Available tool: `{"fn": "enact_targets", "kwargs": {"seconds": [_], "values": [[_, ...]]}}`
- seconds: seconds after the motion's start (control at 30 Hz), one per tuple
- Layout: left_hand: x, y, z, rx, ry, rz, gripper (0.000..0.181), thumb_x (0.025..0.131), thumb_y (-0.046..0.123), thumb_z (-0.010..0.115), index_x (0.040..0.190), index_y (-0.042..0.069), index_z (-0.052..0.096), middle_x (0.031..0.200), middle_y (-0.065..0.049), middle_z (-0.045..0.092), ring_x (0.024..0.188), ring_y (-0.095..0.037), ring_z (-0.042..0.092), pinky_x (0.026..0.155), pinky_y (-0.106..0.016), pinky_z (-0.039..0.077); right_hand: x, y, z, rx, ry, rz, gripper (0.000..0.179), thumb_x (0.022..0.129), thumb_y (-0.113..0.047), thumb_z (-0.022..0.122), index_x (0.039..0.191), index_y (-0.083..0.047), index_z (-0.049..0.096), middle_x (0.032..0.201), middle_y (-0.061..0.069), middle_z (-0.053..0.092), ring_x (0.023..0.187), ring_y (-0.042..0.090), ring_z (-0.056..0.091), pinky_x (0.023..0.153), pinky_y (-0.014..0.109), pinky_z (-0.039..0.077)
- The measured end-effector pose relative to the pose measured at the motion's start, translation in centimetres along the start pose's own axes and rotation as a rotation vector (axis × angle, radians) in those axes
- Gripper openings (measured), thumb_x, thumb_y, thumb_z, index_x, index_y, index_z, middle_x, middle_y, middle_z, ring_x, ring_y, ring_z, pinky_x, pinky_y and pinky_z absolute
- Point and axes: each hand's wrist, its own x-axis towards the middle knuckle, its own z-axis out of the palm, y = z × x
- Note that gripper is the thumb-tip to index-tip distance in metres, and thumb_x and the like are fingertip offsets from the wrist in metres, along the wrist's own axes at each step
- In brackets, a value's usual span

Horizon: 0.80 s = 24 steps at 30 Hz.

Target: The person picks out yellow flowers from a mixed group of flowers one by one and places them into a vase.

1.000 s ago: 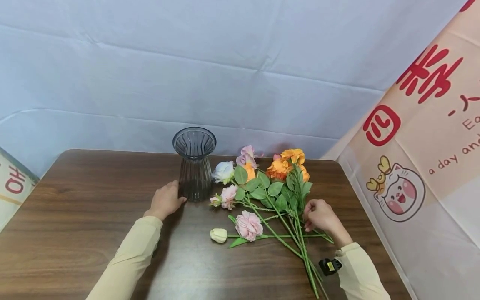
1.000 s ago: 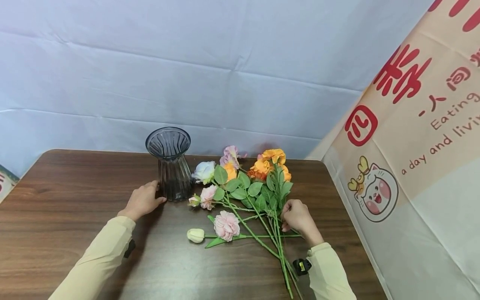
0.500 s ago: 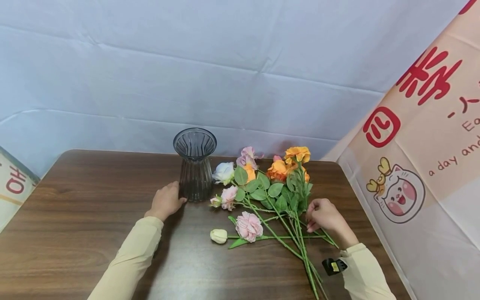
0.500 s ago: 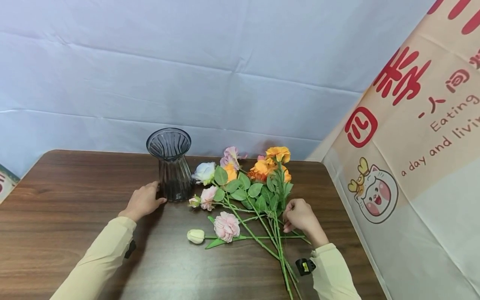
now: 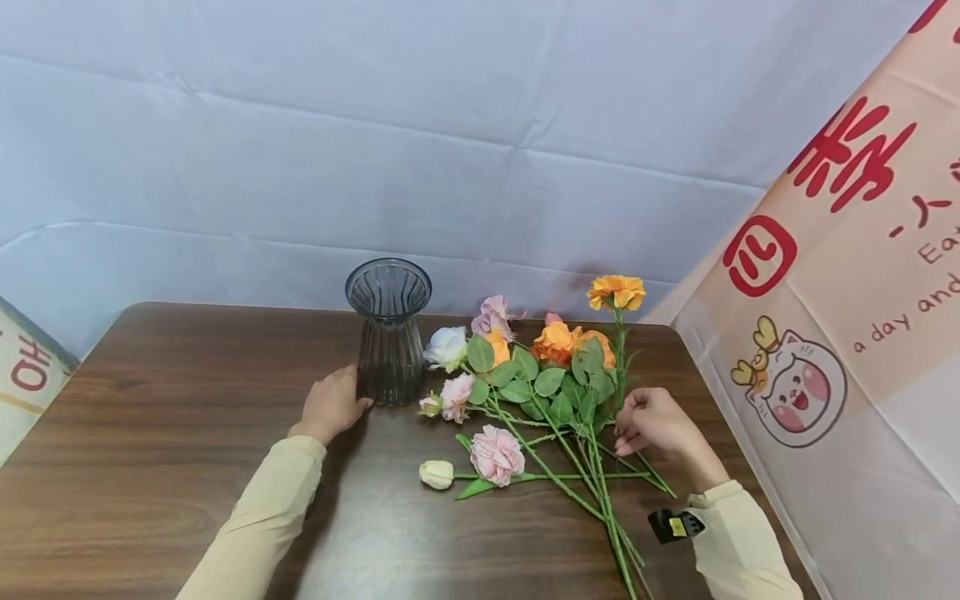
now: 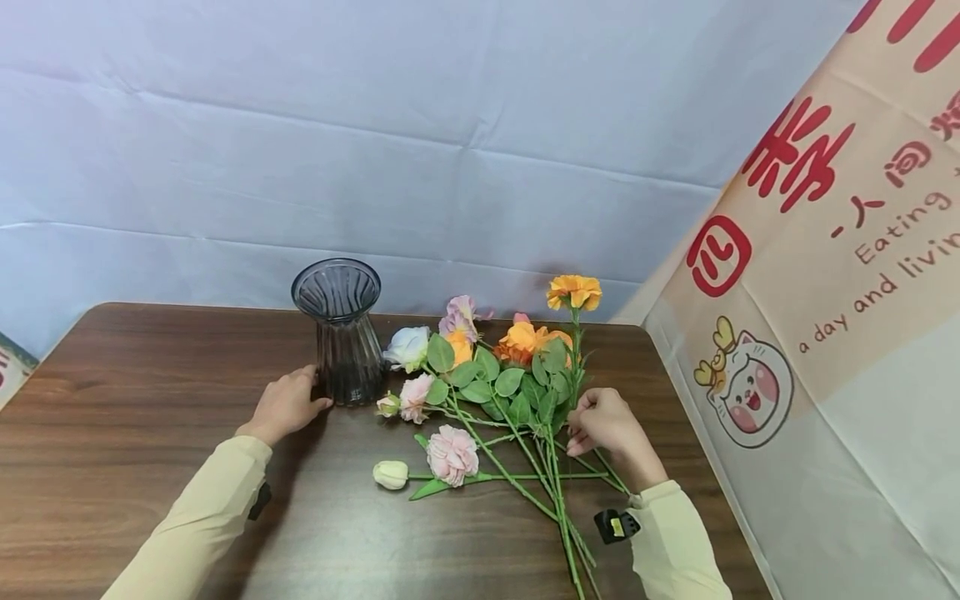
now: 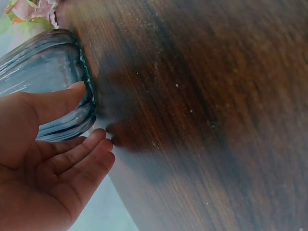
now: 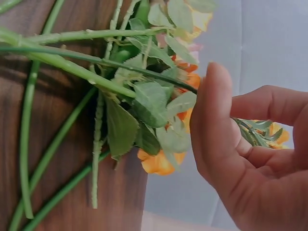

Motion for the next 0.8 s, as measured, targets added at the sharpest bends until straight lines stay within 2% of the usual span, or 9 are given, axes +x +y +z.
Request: {"fn": "enact_targets", "kwargs": {"seconds": [0.47, 0.8], "values": [[-0.1, 0.0, -0.1, 0.001, 0.0, -0.001, 0.055, 0.083, 0.02, 0.067, 0.118, -0.016, 0.046, 0.109, -0.031, 0.055, 0.098, -0.045, 0.054, 0.084, -0.054, 0.044, -0.4, -2.3, -1.9, 0.037, 0.004, -0.051, 0.009, 0.084, 0.007, 0.042, 0.076, 0.006, 0.04, 0.065, 0.013, 0.057, 0.054, 0.021, 0.063, 0.056, 0.037, 0.056], [-0.1, -0.1, -0.1, 0.004, 0.003, 0.0, 0.052, 0.083, 0.021, 0.067, 0.115, -0.015, 0.047, 0.106, -0.03, 0.056, 0.096, -0.044, 0.055, 0.083, -0.053, 0.044, -0.1, -2.3, -1.0, 0.154, -0.029, -0.036, 0.005, 0.085, 0.005, 0.04, 0.081, 0.008, 0.04, 0.067, 0.014, 0.056, 0.056, 0.023, 0.064, 0.06, 0.036, 0.056]]}}
